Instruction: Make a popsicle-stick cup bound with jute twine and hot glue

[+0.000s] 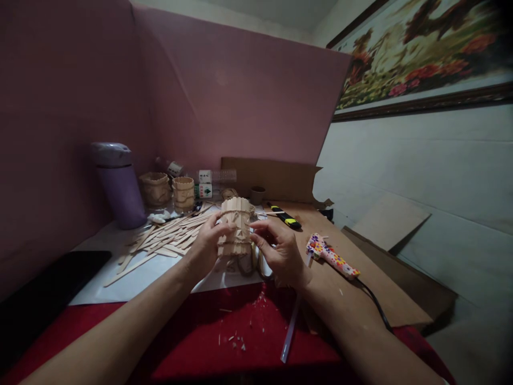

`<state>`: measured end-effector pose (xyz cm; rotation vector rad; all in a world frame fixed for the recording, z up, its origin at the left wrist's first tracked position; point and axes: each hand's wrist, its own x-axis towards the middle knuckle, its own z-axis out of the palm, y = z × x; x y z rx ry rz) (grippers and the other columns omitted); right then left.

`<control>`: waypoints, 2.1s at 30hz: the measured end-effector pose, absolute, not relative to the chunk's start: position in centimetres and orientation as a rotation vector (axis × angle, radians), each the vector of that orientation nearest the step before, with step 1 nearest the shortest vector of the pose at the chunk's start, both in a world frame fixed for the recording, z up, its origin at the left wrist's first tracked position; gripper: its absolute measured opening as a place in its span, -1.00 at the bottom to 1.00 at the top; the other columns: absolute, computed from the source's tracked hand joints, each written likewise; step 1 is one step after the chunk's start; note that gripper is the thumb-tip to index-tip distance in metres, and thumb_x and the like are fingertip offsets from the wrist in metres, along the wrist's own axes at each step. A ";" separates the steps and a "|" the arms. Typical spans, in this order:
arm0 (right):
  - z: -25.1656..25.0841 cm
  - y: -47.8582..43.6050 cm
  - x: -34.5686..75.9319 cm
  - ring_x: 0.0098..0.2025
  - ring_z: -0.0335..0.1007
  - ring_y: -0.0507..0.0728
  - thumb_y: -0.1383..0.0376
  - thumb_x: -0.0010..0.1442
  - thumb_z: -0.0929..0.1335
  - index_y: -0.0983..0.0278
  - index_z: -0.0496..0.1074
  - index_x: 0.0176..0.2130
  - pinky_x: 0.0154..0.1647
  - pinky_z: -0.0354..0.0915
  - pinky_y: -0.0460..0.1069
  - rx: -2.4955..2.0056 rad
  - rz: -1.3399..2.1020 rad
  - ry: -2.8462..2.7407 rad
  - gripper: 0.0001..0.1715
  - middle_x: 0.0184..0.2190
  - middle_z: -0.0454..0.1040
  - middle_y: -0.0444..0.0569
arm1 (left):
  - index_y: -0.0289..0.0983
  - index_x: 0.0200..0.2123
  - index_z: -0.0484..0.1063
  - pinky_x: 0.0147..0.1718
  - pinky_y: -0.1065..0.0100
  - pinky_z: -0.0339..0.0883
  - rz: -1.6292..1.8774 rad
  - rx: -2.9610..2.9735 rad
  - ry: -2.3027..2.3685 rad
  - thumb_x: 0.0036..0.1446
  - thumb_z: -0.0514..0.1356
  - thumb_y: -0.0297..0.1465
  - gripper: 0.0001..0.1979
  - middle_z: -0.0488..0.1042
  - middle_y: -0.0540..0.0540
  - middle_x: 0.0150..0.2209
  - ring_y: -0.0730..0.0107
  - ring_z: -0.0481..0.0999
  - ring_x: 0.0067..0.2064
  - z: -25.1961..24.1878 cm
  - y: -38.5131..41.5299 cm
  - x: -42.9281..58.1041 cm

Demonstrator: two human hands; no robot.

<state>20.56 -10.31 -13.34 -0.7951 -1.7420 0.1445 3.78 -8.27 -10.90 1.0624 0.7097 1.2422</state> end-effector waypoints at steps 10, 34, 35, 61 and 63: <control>-13.1 -10.4 20.9 -0.36 0.37 0.06 0.41 0.31 0.30 0.23 0.51 -0.22 -0.34 0.31 -0.03 -0.728 -0.012 -1.874 -0.82 -0.41 0.46 -0.08 | -0.27 -0.01 0.42 -0.43 0.33 0.46 1.200 1.087 0.674 -0.18 0.35 -0.38 -0.43 0.53 -0.17 -0.15 0.20 0.54 -0.22 -10.5 -8.9 3.8; -14.2 -9.7 21.0 -0.41 0.38 0.06 0.36 0.31 0.30 0.21 0.51 -0.27 -0.38 0.27 -0.04 -0.849 0.038 -1.782 -0.83 -0.42 0.51 -0.10 | -0.24 0.06 0.40 -0.32 0.30 0.48 1.254 1.024 0.495 0.00 0.27 -0.26 -0.49 0.58 -0.12 -0.19 0.17 0.58 -0.20 -10.5 -8.9 4.3; -14.2 -9.6 21.1 -0.41 0.38 0.06 0.36 0.31 0.30 0.21 0.51 -0.27 -0.39 0.27 -0.04 -0.856 0.036 -1.777 -0.83 -0.42 0.51 -0.10 | -0.25 0.06 0.40 -0.30 0.30 0.47 1.274 1.030 0.485 0.01 0.28 -0.26 -0.49 0.58 -0.12 -0.18 0.18 0.58 -0.20 -10.6 -8.8 4.3; -13.6 -10.3 20.3 -0.45 0.35 0.05 0.28 0.25 0.36 0.24 0.47 -0.37 -0.42 0.24 -0.06 -0.920 0.135 -1.680 -0.85 -0.48 0.49 -0.12 | -0.29 0.00 0.42 -0.44 0.32 0.44 1.248 1.066 0.694 -0.23 0.34 -0.41 -0.40 0.53 -0.13 -0.21 0.26 0.51 -0.30 -11.5 -8.2 4.2; -13.6 -10.3 20.3 -0.45 0.35 0.05 0.27 0.24 0.36 0.24 0.47 -0.38 -0.42 0.24 -0.06 -0.923 0.139 -1.662 -0.85 -0.47 0.49 -0.11 | -0.30 -0.01 0.42 -0.45 0.32 0.44 1.236 1.085 0.693 -0.24 0.34 -0.41 -0.40 0.53 -0.13 -0.23 0.28 0.50 -0.33 -11.2 -8.4 4.1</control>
